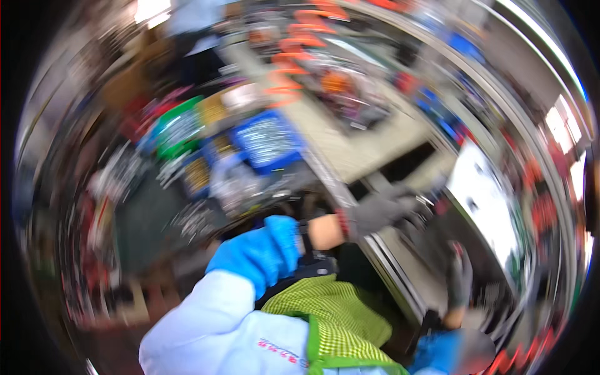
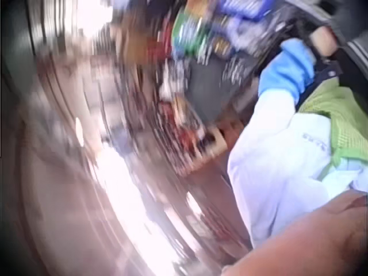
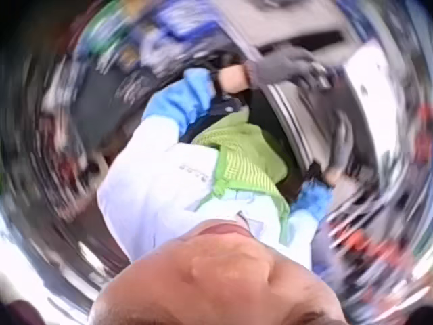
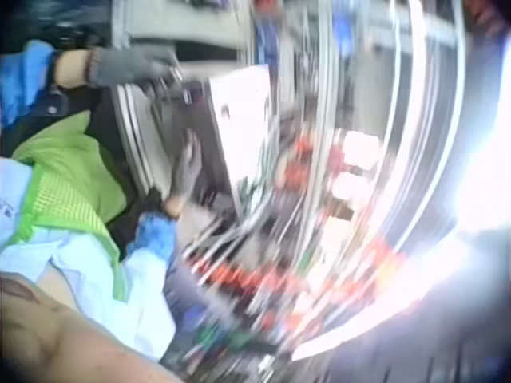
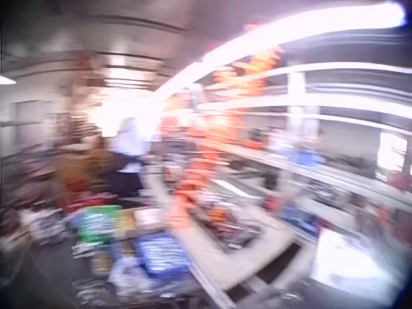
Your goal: Assembling electronic inverter units on a factory production line, using a heat gun and an electric screwdriver to connect and fasten components.
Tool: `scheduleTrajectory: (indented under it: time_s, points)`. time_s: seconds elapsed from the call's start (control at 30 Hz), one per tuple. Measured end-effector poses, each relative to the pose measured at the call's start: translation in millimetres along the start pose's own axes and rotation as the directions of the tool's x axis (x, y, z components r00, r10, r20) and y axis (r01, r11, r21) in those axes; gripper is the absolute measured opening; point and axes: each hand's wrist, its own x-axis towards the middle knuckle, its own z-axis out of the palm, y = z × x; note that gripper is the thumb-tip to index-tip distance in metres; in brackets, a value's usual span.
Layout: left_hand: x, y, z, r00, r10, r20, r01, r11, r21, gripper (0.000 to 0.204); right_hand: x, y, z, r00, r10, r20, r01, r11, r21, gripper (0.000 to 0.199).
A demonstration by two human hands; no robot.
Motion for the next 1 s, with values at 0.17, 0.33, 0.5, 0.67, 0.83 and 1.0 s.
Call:
scheduleTrajectory:
  time_s: [0.17,0.33,0.5,0.67,0.83,1.0]
  points:
    - [19,-63,27,0.992,-0.123,-0.04,0.12,0.99,-0.069,0.027,-11,-18,-15,0.992,-0.063,0.113,0.057,0.997,0.054,0.028]
    - [39,-91,45,0.978,-0.196,0.067,0.2,0.978,-0.06,0.026,-23,-24,-24,0.997,-0.059,0.048,0.057,0.998,0.035,0.026]
    - [40,-105,67,0.964,-0.257,0.071,0.258,0.966,-0.01,0.025,-34,-10,-17,0.994,-0.104,0.022,0.106,0.987,-0.12,0.026]
    - [39,-107,62,0.927,-0.371,0.059,0.368,0.863,-0.346,0.016,-34,-14,-10,0.994,-0.054,-0.092,0.041,0.99,-0.139,0.027]
    - [40,-114,69,0.946,-0.324,0.01,0.322,0.942,0.092,0.019,-32,-4,11,0.995,-0.074,-0.065,0.052,0.956,-0.287,0.025]
    - [45,-118,70,0.971,-0.202,-0.129,0.233,0.918,0.321,0.02,-36,3,23,0.995,-0.06,-0.08,0.027,0.93,-0.366,0.025]
